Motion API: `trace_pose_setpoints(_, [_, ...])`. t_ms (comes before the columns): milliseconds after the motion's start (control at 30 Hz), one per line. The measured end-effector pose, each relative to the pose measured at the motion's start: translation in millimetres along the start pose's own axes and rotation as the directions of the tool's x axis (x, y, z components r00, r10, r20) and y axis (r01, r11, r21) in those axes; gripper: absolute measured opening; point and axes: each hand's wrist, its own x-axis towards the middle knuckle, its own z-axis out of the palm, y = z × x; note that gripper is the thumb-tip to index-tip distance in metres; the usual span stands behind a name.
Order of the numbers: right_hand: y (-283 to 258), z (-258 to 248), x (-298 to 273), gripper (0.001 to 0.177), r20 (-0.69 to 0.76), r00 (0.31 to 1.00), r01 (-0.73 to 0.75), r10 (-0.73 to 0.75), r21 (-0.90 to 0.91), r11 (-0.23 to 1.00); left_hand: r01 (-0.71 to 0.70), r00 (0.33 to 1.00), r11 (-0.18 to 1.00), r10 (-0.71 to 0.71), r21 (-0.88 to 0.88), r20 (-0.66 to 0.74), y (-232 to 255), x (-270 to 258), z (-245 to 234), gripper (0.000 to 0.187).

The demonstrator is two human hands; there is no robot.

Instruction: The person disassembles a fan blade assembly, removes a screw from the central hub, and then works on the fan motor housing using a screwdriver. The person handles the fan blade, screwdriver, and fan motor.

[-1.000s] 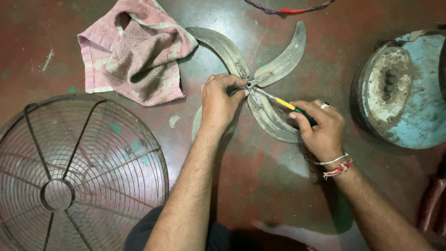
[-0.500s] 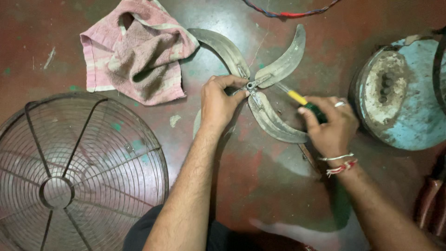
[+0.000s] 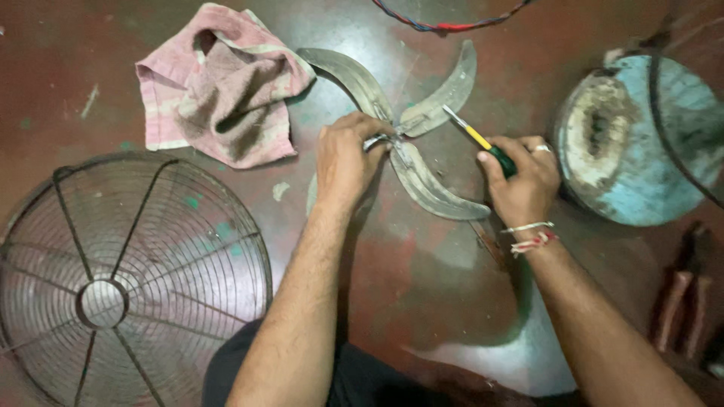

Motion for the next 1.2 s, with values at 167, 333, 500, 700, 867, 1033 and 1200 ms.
trace_pose_setpoints(167, [-10,-12,-1,0.032,0.080,0.996,0.038,-0.036,-0.029,0.999,-0.003,1.000,0.997,0.003,0.077,-0.005,1,-7,6,0.016])
trace_pose_setpoints(333, [-23,-33,9,0.049,0.252,0.967,0.070,-0.042,-0.102,0.992,-0.048,0.995,0.990,0.059,0.135,-0.079,9,-19,8,0.027])
trace_pose_setpoints(500, [-34,-61,24,0.059,0.287,0.955,0.127,-0.081,-0.146,0.981,-0.135,0.981,0.974,0.156,0.182,-0.110,25,-33,-1,0.039])
trace_pose_setpoints(700, [-61,-106,55,0.063,0.227,0.958,0.215,-0.173,-0.173,0.961,-0.241,0.967,0.940,0.254,0.244,-0.026,62,-5,-17,0.047])
trace_pose_setpoints(867, [-87,-152,73,0.066,0.282,0.940,0.248,-0.189,-0.191,0.950,-0.314,0.947,0.908,0.320,0.278,0.025,108,24,-28,0.050])
trace_pose_setpoints(1033, [-128,-202,92,0.067,0.207,0.919,0.364,-0.335,-0.127,0.923,-0.437,0.879,0.850,0.473,0.294,-0.059,168,50,-55,0.053])
trace_pose_setpoints(1200, [-163,-264,117,0.062,0.039,0.895,0.446,-0.445,-0.130,0.885,-0.506,0.820,0.791,0.565,0.344,-0.092,228,76,-96,0.057])
